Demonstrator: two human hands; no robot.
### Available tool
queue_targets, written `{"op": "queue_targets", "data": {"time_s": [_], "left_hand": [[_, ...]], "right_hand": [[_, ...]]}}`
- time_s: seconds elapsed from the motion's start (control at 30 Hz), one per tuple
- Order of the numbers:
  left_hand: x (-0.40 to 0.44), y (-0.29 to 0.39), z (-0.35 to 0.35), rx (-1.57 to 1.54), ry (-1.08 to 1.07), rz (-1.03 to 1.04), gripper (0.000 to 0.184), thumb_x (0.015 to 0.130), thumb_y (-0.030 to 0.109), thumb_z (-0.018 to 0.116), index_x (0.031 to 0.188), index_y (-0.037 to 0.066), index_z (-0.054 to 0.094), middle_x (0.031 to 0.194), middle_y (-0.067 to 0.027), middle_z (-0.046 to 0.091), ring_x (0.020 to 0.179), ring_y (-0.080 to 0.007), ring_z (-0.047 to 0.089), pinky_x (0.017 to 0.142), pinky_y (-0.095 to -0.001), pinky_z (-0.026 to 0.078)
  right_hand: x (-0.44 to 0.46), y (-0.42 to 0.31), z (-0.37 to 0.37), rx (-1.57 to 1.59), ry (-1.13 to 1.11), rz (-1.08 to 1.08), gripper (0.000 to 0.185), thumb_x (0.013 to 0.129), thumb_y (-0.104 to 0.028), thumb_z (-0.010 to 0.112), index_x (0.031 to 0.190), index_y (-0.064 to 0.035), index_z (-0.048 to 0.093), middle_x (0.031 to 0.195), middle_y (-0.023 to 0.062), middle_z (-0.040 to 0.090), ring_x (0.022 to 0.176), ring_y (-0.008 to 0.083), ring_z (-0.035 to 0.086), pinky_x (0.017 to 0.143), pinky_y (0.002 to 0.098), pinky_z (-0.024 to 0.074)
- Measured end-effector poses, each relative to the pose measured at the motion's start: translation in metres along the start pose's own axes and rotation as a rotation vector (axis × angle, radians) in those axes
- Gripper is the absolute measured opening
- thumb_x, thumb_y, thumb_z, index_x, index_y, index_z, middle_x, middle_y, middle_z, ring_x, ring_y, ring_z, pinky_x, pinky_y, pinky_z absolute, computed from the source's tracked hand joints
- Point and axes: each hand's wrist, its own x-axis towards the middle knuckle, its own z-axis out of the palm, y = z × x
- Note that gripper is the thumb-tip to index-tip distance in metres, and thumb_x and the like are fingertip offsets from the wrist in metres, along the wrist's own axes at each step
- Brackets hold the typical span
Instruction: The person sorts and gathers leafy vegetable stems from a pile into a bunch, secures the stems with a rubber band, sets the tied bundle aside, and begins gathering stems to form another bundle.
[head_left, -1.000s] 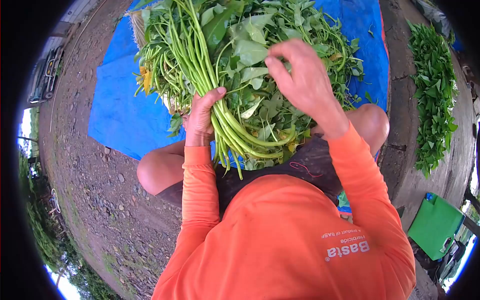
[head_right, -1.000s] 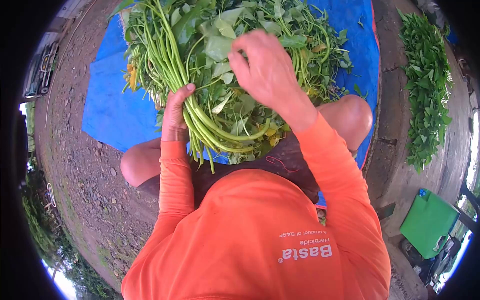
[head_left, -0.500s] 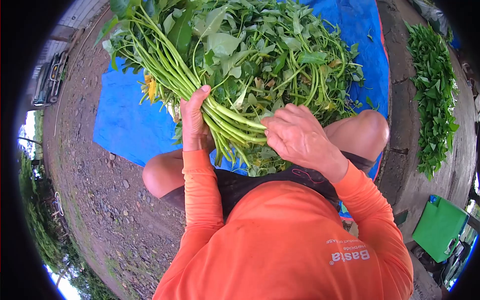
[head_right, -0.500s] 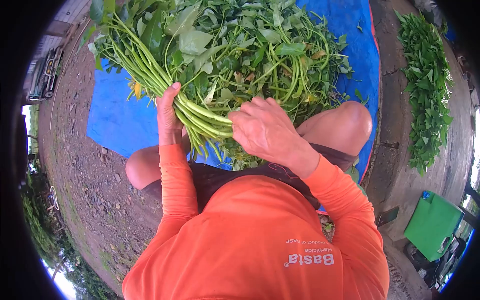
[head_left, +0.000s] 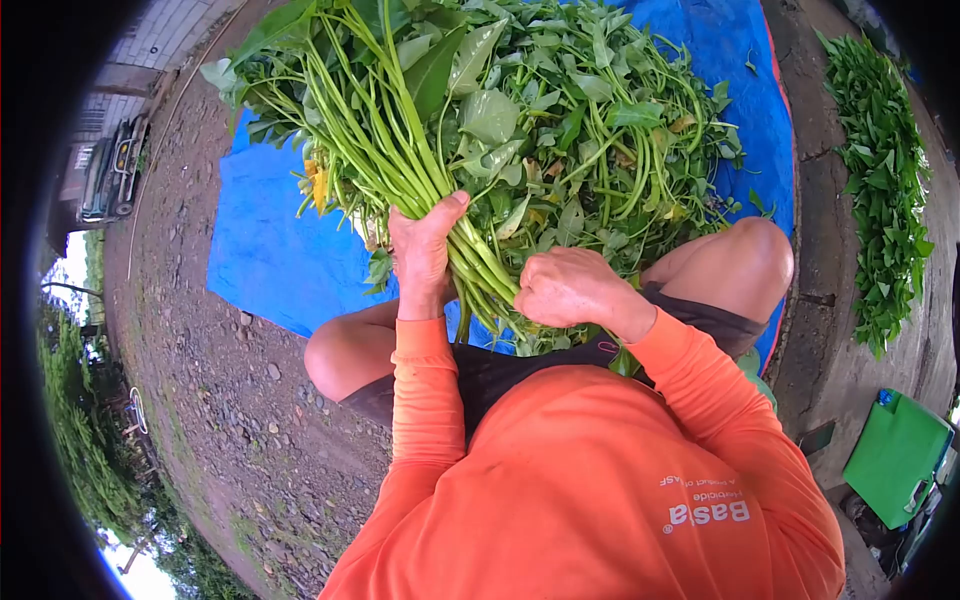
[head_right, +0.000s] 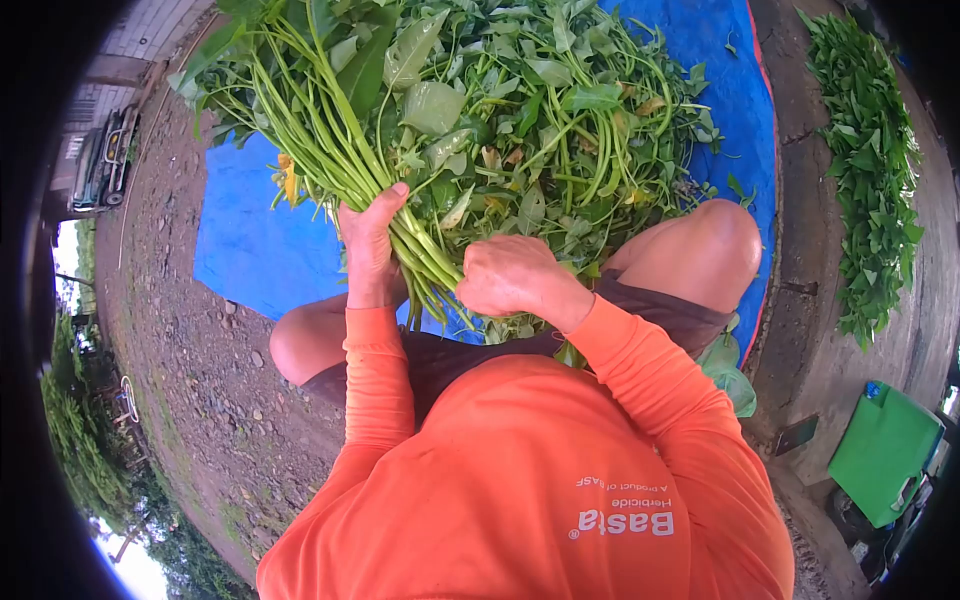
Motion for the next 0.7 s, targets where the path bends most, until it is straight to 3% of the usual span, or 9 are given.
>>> {"op": "queue_targets", "data": {"time_s": [0.1,0.13,0.23,0.27,0.3,0.43,0.5,0.57,0.7], "left_hand": [[0.001,-0.002,0.0,0.009,0.087,0.07,0.039,0.087,0.005,0.08,0.123,0.001,0.066,0.109,-0.0058,0.07,0.092,-0.018,0.068,0.085,-0.0333,0.058],[0.011,0.004,-0.002,-0.047,0.14,0.095,0.04,0.089,0.007,0.079,0.125,0.001,0.066,0.112,-0.0076,0.07,0.093,-0.0201,0.069,0.088,-0.0353,0.06],[0.035,0.035,-0.023,-0.239,0.204,0.008,0.039,0.093,0.013,0.078,0.128,0.001,0.065,0.117,-0.0113,0.071,0.096,-0.0247,0.071,0.091,-0.0387,0.062],[0.044,0.049,-0.031,-0.295,0.203,-0.019,0.038,0.094,0.015,0.077,0.128,0.001,0.065,0.118,-0.0122,0.072,0.096,-0.0259,0.072,0.092,-0.0395,0.062],[0.051,0.055,-0.034,-0.319,0.198,0.012,0.037,0.094,0.016,0.078,0.126,0.002,0.066,0.115,-0.0112,0.072,0.095,-0.0255,0.072,0.09,-0.0401,0.063],[0.049,0.068,-0.038,-0.351,0.155,0.02,0.037,0.095,0.018,0.077,0.126,0.002,0.067,0.114,-0.0119,0.075,0.098,-0.0267,0.076,0.09,-0.0435,0.065],[0.05,0.061,-0.051,-0.413,0.052,-0.071,0.043,0.094,0.018,0.076,0.132,0.001,0.064,0.12,-0.0151,0.075,0.104,-0.0299,0.076,0.094,-0.0465,0.066],[0.043,0.053,-0.049,-0.408,-0.019,-0.105,0.05,0.094,0.024,0.076,0.136,0.002,0.063,0.124,-0.0168,0.075,0.107,-0.0317,0.076,0.096,-0.0469,0.065],[0.04,0.049,-0.034,-0.448,-0.053,-0.139,0.057,0.092,0.028,0.078,0.14,0.002,0.062,0.126,-0.0189,0.075,0.108,-0.0348,0.076,0.097,-0.0499,0.064]], "right_hand": [[0.019,0.055,0.029,-0.153,0.056,-0.527,0.019,0.087,-0.019,0.057,0.079,-0.0069,0.071,0.076,0.0227,0.061,0.074,0.0382,0.067,0.068,0.0481,0.0543],[0.028,0.091,0.068,-0.016,0.22,-0.568,0.018,0.093,-0.012,0.056,0.087,-0.0071,0.072,0.069,0.0143,0.055,0.064,0.027,0.06,0.06,0.0399,0.0489],[0.003,0.099,0.076,1.498,0.383,0.332,0.023,0.096,-0.014,0.057,0.087,0.0009,0.074,0.069,0.0054,0.063,0.062,0.0189,0.06,0.059,0.0355,0.0494],[0.0,0.102,0.064,1.468,0.401,0.268,0.022,0.097,-0.015,0.061,0.095,0.0031,0.073,0.069,-0.0021,0.056,0.059,0.0103,0.048,0.056,0.0295,0.0425],[0.004,0.113,0.06,1.204,0.367,0.227,0.029,0.097,-0.016,0.062,0.112,0.0059,0.073,0.078,0.006,0.065,0.069,0.0192,0.061,0.068,0.0348,0.052],[-0.021,0.076,0.009,0.18,0.826,-0.136,0.042,0.099,-0.015,0.067,0.136,0.0053,0.065,0.109,0.0219,0.071,0.109,0.0367,0.07,0.102,0.0444,0.0526],[-0.036,0.051,-0.033,0.489,0.62,-0.109,0.033,0.096,0.002,0.066,0.127,-0.0016,0.075,0.111,0.0132,0.067,0.098,0.0241,0.065,0.088,0.037,0.0534],[-0.04,0.029,-0.048,0.539,0.554,-0.414,0.031,0.092,0.005,0.067,0.121,-0.0014,0.077,0.11,0.0117,0.063,0.098,0.0248,0.063,0.086,0.0363,0.052],[-0.031,0.002,-0.038,0.094,0.608,-0.643,0.028,0.085,-0.001,0.071,0.11,-0.0066,0.081,0.114,0.0109,0.062,0.103,0.0314,0.062,0.083,0.0415,0.055]]}}
